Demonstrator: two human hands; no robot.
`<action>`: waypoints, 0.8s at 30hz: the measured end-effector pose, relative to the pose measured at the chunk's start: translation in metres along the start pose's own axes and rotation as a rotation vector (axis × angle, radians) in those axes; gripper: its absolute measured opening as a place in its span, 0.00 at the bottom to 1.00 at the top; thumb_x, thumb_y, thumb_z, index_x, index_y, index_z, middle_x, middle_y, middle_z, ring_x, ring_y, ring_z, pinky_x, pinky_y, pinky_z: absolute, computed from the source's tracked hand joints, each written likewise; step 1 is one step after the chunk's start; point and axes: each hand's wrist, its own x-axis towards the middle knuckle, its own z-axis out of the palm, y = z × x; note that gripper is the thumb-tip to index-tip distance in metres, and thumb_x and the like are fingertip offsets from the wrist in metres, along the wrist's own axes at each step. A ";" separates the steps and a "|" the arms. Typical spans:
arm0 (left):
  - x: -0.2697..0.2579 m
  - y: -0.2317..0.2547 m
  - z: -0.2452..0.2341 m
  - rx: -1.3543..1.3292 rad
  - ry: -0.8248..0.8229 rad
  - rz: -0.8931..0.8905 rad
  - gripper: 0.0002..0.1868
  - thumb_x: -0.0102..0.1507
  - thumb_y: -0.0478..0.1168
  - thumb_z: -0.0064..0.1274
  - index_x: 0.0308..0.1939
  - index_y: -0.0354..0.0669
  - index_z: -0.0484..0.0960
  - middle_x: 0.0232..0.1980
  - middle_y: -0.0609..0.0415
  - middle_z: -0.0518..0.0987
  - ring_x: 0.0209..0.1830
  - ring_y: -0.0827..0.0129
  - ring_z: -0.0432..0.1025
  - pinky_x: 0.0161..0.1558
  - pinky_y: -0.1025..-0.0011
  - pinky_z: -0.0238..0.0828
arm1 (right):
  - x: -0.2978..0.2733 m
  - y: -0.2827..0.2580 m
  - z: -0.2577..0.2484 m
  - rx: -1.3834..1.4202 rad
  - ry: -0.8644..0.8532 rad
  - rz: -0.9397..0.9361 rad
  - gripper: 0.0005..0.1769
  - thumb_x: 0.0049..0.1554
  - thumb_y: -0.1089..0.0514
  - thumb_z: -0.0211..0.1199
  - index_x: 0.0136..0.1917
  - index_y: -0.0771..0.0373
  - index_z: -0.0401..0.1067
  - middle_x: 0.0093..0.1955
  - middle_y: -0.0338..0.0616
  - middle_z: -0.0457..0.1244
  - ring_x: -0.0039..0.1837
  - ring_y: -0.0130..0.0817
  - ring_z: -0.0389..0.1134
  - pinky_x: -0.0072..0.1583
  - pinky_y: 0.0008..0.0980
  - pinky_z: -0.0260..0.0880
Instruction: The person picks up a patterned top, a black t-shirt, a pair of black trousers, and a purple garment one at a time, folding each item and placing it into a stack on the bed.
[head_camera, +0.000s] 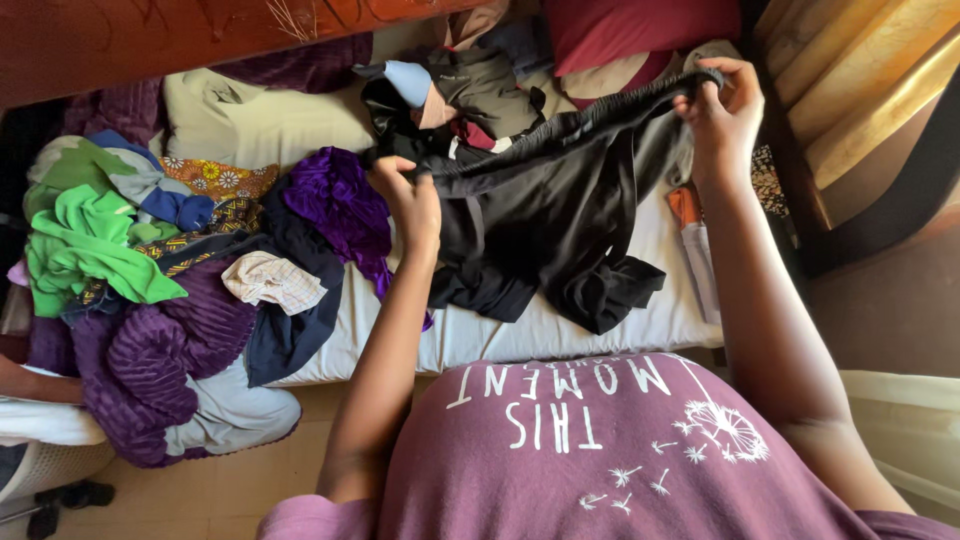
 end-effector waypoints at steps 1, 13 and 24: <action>0.000 0.006 -0.006 0.179 -0.072 0.020 0.16 0.59 0.31 0.55 0.48 0.44 0.68 0.53 0.46 0.68 0.56 0.44 0.68 0.58 0.49 0.65 | 0.002 0.001 -0.002 -0.026 0.010 -0.026 0.08 0.70 0.70 0.55 0.62 0.67 0.67 0.50 0.41 0.68 0.44 0.27 0.71 0.50 0.26 0.74; 0.001 0.005 -0.023 0.442 -0.543 -0.013 0.12 0.55 0.31 0.51 0.42 0.41 0.72 0.42 0.39 0.79 0.44 0.38 0.75 0.41 0.48 0.71 | -0.036 -0.067 0.021 -0.977 -0.104 -0.702 0.16 0.60 0.78 0.57 0.59 0.68 0.75 0.51 0.51 0.63 0.47 0.39 0.68 0.51 0.31 0.71; 0.063 0.018 -0.061 0.125 -0.431 -0.035 0.11 0.59 0.34 0.44 0.44 0.35 0.77 0.35 0.43 0.79 0.35 0.58 0.74 0.45 0.67 0.67 | -0.029 -0.090 0.018 -1.121 -0.033 -0.741 0.07 0.60 0.68 0.55 0.53 0.69 0.70 0.55 0.56 0.64 0.58 0.53 0.68 0.59 0.44 0.72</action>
